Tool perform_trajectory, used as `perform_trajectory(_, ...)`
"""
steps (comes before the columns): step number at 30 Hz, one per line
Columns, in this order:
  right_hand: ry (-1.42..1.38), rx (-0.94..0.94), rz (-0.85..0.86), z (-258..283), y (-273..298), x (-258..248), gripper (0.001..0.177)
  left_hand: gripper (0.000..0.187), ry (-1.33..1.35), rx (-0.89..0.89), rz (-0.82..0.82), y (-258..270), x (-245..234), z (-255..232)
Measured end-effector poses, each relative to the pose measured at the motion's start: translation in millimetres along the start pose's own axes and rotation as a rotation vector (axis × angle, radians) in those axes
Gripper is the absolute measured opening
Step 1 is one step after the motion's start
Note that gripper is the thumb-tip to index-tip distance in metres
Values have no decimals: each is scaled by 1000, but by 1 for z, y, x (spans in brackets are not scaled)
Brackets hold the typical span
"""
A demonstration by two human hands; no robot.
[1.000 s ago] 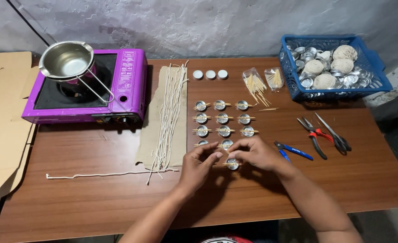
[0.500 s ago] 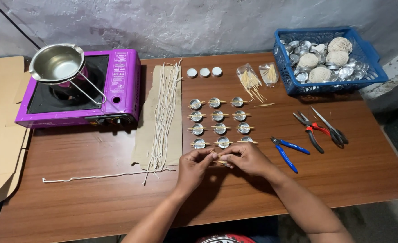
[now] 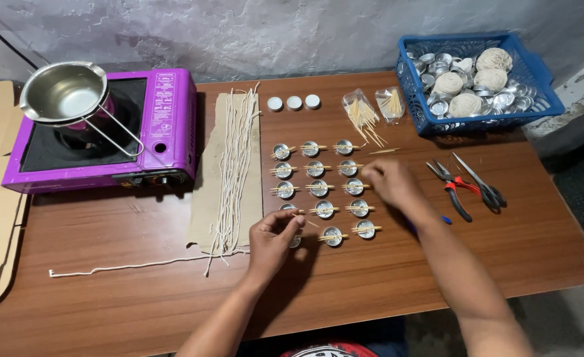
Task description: Assembling candle wicks by inserting them into metal tabs, placing them in molds, and securing them with wooden sticks.
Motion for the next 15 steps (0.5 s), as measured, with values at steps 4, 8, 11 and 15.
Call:
perform_trajectory(4,200,10,-210,-110,-95,18,15,24,44,-41,-46,-5,-14,-14)
perform_trajectory(8,327,-71,-235,-109,-116,20,16,22,26,-41,-69,-7,-22,-22)
perform_trajectory(11,328,-36,-165,-104,-121,29,14,22,20,-50,-69,-6,-23,-24)
perform_trajectory(15,279,83,-48,-117,-135,34,17,21,30,-62,-41,-6,-22,-25)
Point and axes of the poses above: each hand's wrist, its own y-axis away from the middle knuckle, its own x-axis out of the palm, z = x × y, the point moved 1 cm from there along -y, towards the middle knuckle, and after that the axes turned 2 degrees about -x, right-handed, at the moved point
